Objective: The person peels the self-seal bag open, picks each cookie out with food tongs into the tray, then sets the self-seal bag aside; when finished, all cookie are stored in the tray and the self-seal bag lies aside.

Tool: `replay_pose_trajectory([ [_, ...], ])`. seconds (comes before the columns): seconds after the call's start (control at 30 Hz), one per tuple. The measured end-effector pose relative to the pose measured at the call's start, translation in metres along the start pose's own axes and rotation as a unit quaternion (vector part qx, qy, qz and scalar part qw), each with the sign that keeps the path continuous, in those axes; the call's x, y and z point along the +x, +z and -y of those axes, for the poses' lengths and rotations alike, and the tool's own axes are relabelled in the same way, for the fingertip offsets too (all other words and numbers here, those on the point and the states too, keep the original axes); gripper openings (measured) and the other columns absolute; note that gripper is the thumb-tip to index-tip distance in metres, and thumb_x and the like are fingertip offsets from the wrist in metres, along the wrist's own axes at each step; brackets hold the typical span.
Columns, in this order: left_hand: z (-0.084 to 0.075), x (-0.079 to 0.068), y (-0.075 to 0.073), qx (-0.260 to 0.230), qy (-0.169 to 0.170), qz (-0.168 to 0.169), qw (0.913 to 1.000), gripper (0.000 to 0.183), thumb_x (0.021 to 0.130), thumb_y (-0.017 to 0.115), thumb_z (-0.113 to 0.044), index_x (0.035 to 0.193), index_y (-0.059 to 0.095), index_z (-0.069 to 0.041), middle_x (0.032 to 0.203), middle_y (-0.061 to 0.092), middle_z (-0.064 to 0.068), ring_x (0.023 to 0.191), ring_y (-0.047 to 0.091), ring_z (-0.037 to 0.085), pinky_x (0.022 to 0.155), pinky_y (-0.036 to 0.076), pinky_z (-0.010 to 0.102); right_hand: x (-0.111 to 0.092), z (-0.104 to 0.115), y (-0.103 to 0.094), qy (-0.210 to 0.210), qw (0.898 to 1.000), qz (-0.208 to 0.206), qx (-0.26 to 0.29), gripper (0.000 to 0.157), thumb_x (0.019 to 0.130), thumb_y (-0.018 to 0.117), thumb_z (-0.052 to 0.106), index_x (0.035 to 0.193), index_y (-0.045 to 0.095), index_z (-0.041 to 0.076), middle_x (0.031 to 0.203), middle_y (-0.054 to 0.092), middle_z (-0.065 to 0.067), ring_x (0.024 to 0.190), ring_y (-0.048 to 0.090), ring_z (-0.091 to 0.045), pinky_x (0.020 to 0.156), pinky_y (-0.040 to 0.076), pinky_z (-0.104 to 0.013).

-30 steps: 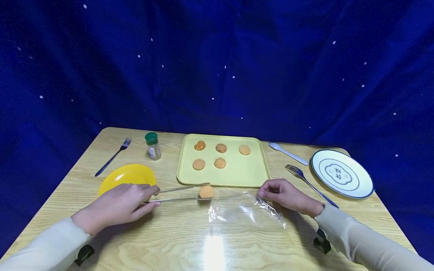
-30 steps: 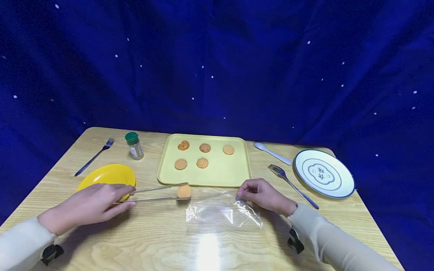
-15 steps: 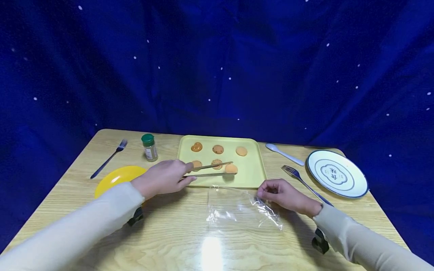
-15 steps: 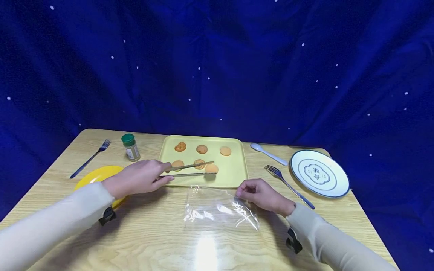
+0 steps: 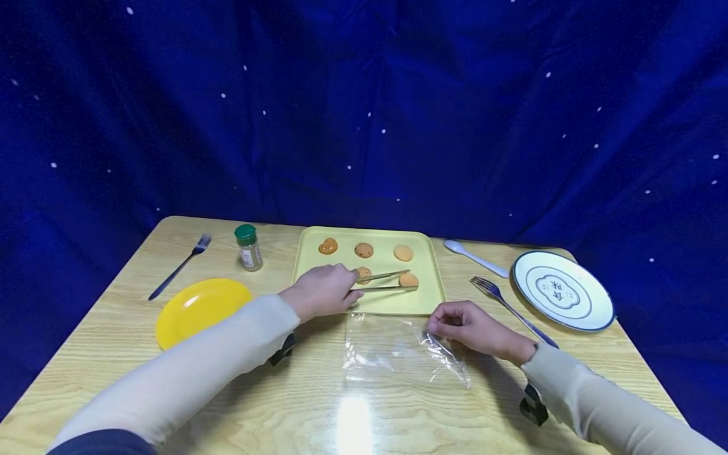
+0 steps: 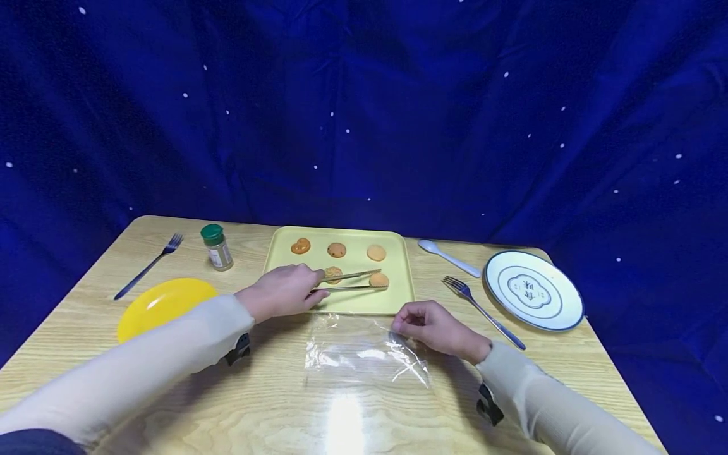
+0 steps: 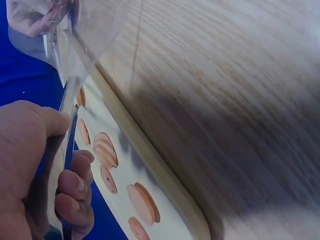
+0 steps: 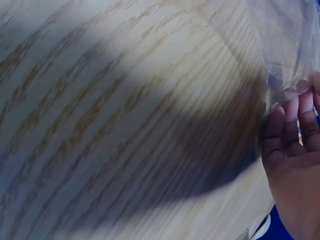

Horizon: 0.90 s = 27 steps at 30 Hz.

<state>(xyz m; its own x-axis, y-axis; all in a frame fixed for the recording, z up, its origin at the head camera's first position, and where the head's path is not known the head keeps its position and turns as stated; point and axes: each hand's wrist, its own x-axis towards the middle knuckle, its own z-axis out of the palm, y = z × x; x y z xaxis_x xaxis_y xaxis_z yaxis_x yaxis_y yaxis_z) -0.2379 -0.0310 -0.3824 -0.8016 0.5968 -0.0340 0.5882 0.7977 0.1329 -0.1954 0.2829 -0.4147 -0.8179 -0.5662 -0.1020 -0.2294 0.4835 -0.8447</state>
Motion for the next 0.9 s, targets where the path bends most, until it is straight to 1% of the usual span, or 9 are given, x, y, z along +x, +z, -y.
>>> replay_pose_trajectory([
  [0.2, 0.001, 0.0, 0.001, -0.003, -0.01, 0.009, 0.9999, 0.029, 0.099, 0.053, -0.039, 0.094, 0.061, -0.012, 0.071, 0.06, -0.002, 0.06, 0.055, 0.009, 0.06, 0.048, 0.031, 0.002, 0.002, -0.001, -0.001, 1.0, 0.001, -0.013, 0.015, 0.095, 0.062, 0.018, 0.096, 0.067, 0.004, 0.073, 0.056, -0.018, 0.058, 0.048, -0.009, 0.051, 0.042, -0.021],
  [0.37, 0.001, -0.002, 0.002, -0.006, -0.01, 0.007, 0.9999, 0.03, 0.099, 0.054, -0.038, 0.095, 0.062, -0.01, 0.069, 0.06, -0.001, 0.059, 0.056, 0.01, 0.058, 0.049, 0.03, 0.003, 0.003, 0.0, 0.0, 1.0, 0.009, -0.003, 0.016, 0.095, 0.062, 0.017, 0.097, 0.067, 0.002, 0.074, 0.055, -0.016, 0.057, 0.048, -0.012, 0.05, 0.042, -0.023],
  [0.43, 0.0, -0.004, 0.003, -0.006, -0.012, 0.007, 0.9999, 0.032, 0.099, 0.054, -0.039, 0.1, 0.063, -0.009, 0.069, 0.06, 0.0, 0.06, 0.057, 0.01, 0.059, 0.05, 0.03, 0.004, 0.003, 0.001, -0.002, 1.0, 0.012, 0.001, 0.016, 0.095, 0.062, 0.017, 0.096, 0.067, 0.002, 0.074, 0.056, -0.017, 0.057, 0.048, -0.012, 0.05, 0.042, -0.025],
  [0.5, -0.001, -0.005, 0.003, -0.011, -0.017, 0.008, 0.9998, 0.038, 0.098, 0.054, -0.041, 0.111, 0.063, -0.006, 0.069, 0.061, 0.0, 0.061, 0.057, 0.009, 0.06, 0.05, 0.03, 0.003, 0.002, 0.001, -0.001, 1.0, 0.013, 0.0, 0.015, 0.095, 0.062, 0.017, 0.096, 0.067, 0.002, 0.075, 0.056, -0.018, 0.057, 0.048, -0.012, 0.05, 0.043, -0.026],
  [0.63, -0.004, -0.01, 0.001, -0.049, -0.032, 0.013, 0.9982, 0.049, 0.098, 0.054, -0.043, 0.127, 0.057, -0.005, 0.068, 0.06, -0.002, 0.058, 0.055, 0.008, 0.058, 0.048, 0.028, 0.002, 0.002, 0.001, 0.011, 1.0, 0.012, 0.001, 0.016, 0.095, 0.062, 0.018, 0.097, 0.066, 0.002, 0.077, 0.057, -0.018, 0.058, 0.048, -0.01, 0.051, 0.044, -0.026],
  [0.73, -0.004, -0.017, -0.005, -0.078, -0.041, 0.001, 0.9962, 0.047, 0.097, 0.055, -0.043, 0.127, 0.056, -0.007, 0.068, 0.059, -0.003, 0.057, 0.053, 0.008, 0.055, 0.044, 0.028, 0.001, 0.002, 0.001, 0.016, 1.0, 0.012, 0.01, 0.017, 0.095, 0.061, 0.017, 0.097, 0.066, 0.001, 0.078, 0.057, -0.017, 0.058, 0.048, -0.01, 0.05, 0.044, -0.027],
  [0.77, -0.003, -0.021, -0.008, -0.082, -0.041, -0.01, 0.9958, 0.045, 0.097, 0.055, -0.042, 0.126, 0.056, -0.008, 0.069, 0.059, -0.003, 0.058, 0.053, 0.008, 0.056, 0.044, 0.028, 0.0, 0.002, 0.001, 0.013, 1.0, 0.011, 0.012, 0.016, 0.095, 0.061, 0.017, 0.097, 0.066, 0.001, 0.077, 0.057, -0.017, 0.058, 0.048, -0.01, 0.05, 0.044, -0.027],
  [0.83, -0.002, -0.031, -0.016, -0.085, -0.042, -0.033, 0.9949, 0.041, 0.098, 0.055, -0.041, 0.124, 0.056, -0.009, 0.07, 0.058, -0.002, 0.059, 0.053, 0.01, 0.055, 0.043, 0.029, 0.0, 0.001, 0.001, 0.007, 1.0, 0.007, 0.009, 0.016, 0.095, 0.061, 0.017, 0.096, 0.066, 0.002, 0.078, 0.058, -0.015, 0.059, 0.049, -0.008, 0.051, 0.044, -0.025],
  [0.9, -0.001, -0.046, -0.025, -0.083, -0.049, -0.058, 0.9937, 0.037, 0.098, 0.055, -0.039, 0.121, 0.057, -0.01, 0.071, 0.057, -0.003, 0.06, 0.052, 0.011, 0.054, 0.041, 0.029, -0.001, 0.001, 0.001, 0.002, 1.0, 0.003, 0.003, 0.015, 0.095, 0.061, 0.017, 0.096, 0.066, 0.003, 0.078, 0.058, -0.014, 0.06, 0.049, -0.007, 0.052, 0.044, -0.024],
])
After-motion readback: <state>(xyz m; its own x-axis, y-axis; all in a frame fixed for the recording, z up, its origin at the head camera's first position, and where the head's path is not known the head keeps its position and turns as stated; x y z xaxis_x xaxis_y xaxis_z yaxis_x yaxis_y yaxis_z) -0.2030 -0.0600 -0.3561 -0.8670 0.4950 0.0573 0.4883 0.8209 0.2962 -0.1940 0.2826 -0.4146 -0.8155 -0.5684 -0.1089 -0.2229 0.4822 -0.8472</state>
